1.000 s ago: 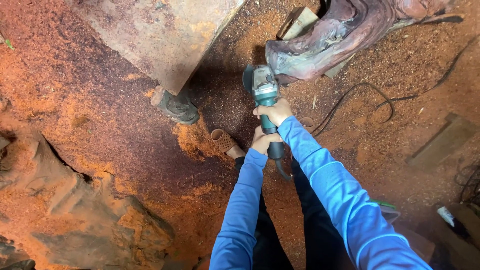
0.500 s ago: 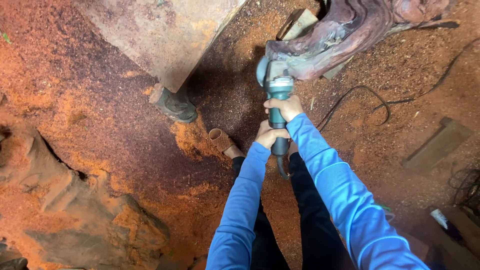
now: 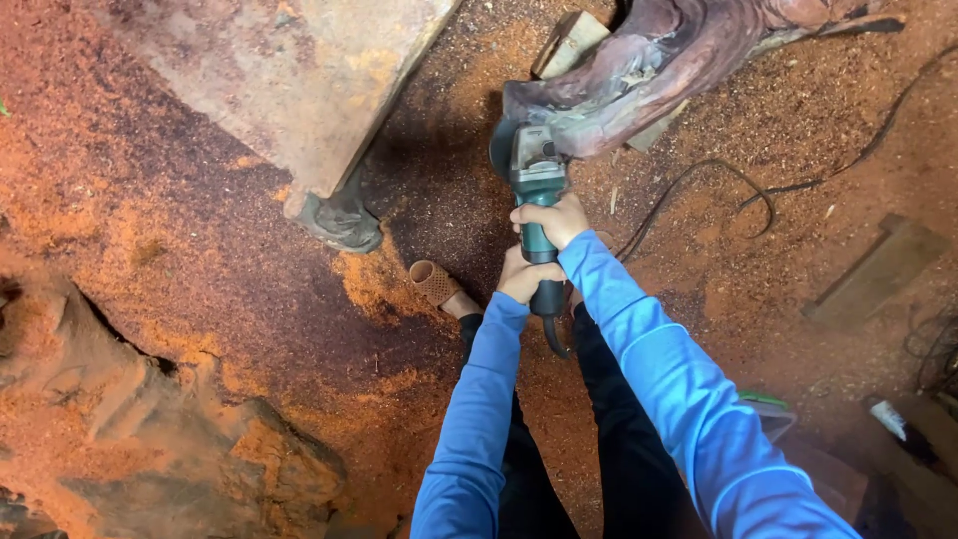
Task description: Using an angle grinder to sand and shape a large wooden sculpture on the floor
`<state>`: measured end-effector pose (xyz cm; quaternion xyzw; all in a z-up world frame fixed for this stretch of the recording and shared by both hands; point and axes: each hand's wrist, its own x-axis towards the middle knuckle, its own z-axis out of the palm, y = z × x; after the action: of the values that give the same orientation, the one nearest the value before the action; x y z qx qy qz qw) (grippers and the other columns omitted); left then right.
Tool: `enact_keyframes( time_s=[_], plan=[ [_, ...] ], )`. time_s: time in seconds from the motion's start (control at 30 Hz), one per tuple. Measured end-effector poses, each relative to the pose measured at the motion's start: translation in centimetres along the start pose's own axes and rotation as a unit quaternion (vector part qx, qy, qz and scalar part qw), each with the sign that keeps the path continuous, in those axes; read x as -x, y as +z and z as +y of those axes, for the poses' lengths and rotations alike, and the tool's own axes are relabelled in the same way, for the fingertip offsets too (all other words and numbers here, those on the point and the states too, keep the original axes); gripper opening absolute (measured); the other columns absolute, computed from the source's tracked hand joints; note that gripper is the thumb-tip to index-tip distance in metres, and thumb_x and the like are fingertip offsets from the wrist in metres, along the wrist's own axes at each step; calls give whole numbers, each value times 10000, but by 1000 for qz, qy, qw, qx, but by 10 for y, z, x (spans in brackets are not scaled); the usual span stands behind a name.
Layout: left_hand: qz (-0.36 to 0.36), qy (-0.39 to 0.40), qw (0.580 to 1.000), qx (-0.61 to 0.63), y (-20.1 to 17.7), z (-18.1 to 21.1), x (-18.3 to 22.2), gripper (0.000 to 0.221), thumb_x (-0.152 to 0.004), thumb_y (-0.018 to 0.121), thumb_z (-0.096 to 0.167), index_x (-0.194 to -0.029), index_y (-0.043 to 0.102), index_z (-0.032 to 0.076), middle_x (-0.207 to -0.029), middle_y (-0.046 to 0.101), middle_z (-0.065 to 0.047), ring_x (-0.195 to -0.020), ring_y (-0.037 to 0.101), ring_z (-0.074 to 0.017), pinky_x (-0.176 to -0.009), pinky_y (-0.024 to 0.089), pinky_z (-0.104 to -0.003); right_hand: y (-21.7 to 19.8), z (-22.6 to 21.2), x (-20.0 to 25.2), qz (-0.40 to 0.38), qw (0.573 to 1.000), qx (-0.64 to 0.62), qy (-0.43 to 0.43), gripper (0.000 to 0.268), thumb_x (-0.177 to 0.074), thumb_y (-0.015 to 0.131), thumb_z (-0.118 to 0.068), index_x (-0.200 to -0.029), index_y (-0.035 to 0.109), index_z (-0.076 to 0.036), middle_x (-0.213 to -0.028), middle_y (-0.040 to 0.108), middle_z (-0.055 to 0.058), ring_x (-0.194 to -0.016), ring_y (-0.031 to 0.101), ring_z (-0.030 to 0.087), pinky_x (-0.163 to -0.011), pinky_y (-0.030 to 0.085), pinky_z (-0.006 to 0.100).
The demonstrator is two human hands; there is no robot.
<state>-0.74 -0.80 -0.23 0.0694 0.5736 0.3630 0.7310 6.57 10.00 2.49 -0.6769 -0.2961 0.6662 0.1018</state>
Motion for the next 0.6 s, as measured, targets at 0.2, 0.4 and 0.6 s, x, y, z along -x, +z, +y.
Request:
enact_keyframes(
  time_s=[0.2, 0.4, 0.6],
  plan=[
    [-2, 17, 1000, -11, 46, 9, -1, 375, -509, 894, 42, -828, 697, 38, -733, 650, -112, -730, 622, -277, -719, 512, -467, -35, 14, -2, 41, 998, -53, -4, 282, -605, 881, -159, -815, 763, -14, -708, 706, 144, -744, 715, 266, -783, 546, 358],
    [15, -18, 1000, -12, 93, 0, -2, 319, -503, 890, 68, -762, 703, 80, -689, 663, -93, -657, 629, -242, -673, 527, -386, -74, 5, 10, 52, 998, -42, -22, 301, -589, 901, -133, -818, 748, -12, -733, 692, 147, -748, 682, 255, -789, 540, 361],
    [-2, -13, 999, -35, 128, -7, -11, 323, -470, 890, 118, -715, 682, 90, -656, 627, -73, -649, 630, -250, -665, 523, -395, -125, 40, 0, 57, 989, -133, -5, 352, -645, 870, -104, -925, 698, 23, -747, 676, 198, -659, 689, 308, -663, 573, 437]
  ],
)
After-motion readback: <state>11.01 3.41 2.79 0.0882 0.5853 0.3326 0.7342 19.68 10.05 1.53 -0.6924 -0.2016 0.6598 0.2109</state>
